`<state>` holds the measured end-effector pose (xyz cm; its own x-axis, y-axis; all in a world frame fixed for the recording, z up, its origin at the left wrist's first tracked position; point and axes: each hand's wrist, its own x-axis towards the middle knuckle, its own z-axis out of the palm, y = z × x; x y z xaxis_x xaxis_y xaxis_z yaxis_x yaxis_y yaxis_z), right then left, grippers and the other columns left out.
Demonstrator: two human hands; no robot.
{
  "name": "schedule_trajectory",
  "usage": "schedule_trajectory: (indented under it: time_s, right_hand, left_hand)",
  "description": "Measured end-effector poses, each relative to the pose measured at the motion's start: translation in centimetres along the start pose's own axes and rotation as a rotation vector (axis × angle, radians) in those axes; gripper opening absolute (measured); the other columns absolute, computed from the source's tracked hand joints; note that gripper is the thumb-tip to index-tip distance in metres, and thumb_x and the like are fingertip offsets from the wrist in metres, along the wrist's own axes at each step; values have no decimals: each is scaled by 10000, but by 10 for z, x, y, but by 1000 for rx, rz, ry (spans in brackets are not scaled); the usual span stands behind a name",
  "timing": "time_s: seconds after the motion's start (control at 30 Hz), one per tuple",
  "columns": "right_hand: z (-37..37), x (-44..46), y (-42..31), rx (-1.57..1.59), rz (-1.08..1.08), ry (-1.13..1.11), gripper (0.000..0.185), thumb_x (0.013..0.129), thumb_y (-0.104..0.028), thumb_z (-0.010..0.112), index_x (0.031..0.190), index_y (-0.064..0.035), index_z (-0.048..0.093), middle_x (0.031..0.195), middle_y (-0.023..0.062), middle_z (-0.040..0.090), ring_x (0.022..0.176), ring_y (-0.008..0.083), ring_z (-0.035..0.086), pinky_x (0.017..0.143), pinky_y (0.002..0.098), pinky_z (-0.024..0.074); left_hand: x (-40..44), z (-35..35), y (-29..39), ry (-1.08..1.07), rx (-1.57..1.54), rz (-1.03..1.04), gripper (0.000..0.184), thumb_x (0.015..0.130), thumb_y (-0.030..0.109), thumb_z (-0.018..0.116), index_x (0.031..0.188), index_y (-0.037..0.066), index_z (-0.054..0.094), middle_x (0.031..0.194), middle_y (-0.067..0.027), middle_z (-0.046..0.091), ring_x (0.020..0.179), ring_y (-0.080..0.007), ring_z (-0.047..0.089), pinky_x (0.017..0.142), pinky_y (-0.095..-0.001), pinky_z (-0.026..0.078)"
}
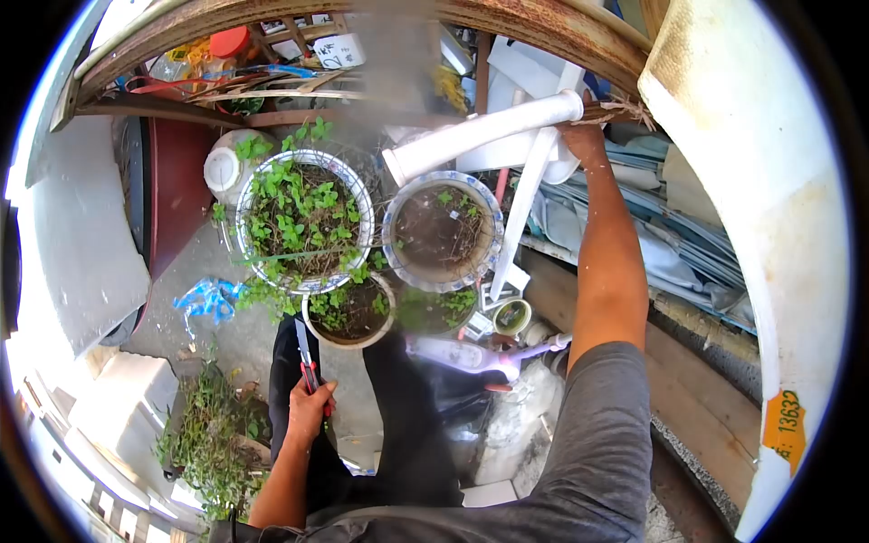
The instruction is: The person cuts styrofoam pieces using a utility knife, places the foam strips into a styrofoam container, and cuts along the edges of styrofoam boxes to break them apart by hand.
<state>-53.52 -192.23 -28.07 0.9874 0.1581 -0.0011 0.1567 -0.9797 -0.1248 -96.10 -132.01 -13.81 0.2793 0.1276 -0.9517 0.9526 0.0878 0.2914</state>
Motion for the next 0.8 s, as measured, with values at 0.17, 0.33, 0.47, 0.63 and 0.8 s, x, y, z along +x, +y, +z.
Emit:
schedule_trajectory:
  time_s: [0.17, 0.33, 0.47, 0.63, 0.8]
  right_hand:
    - [-15, 22, 19, 442, 452, -310, 637, 881, -295, 676, 1428, -110, 406, 1159, 153, 653, 1132, 350, 602, 985, 462, 461]
    - [-14, 41, 19, 177, 409, -362, 582, 856, -294, 692, 1360, -124, 457, 1113, 143, 664, 1098, 349, 615, 953, 454, 478]
    - [-4, 41, 16, 98, 386, -379, 538, 836, -294, 705, 1306, -135, 498, 1076, 135, 673, 1070, 347, 626, 927, 448, 492]
    - [15, 7, 44, 26, 16, -156, 473, 878, -391, 630, 1277, -144, 574, 1208, 160, 651, 1163, 364, 588, 974, 456, 473]
    - [24, -8, 19, -95, 261, -165, 584, 910, -508, 519, 1372, -152, 547, 1395, 160, 559, 1301, 347, 510, 1034, 470, 441]
  left_hand:
    - [12, -4, -3, -7, -37, -9, 219, 838, 172, 745, 781, 74, 558, 574, -21, 562, 437, -83, 474, 404, -243, 340]
    - [18, -4, -4, -8, -62, -30, 229, 839, 170, 745, 763, 83, 547, 556, -15, 551, 421, -80, 459, 397, -240, 326]
    - [20, -5, -3, -8, -59, -45, 228, 839, 171, 745, 764, 85, 547, 554, -12, 546, 420, -79, 454, 400, -240, 325]
    - [20, -12, 2, -62, -43, -32, 182, 856, 168, 734, 831, 59, 590, 606, -26, 589, 453, -102, 509, 442, -249, 403]
    - [21, -9, 13, -60, -23, -35, 185, 855, 171, 734, 829, 62, 586, 614, -25, 590, 472, -101, 519, 457, -249, 408]
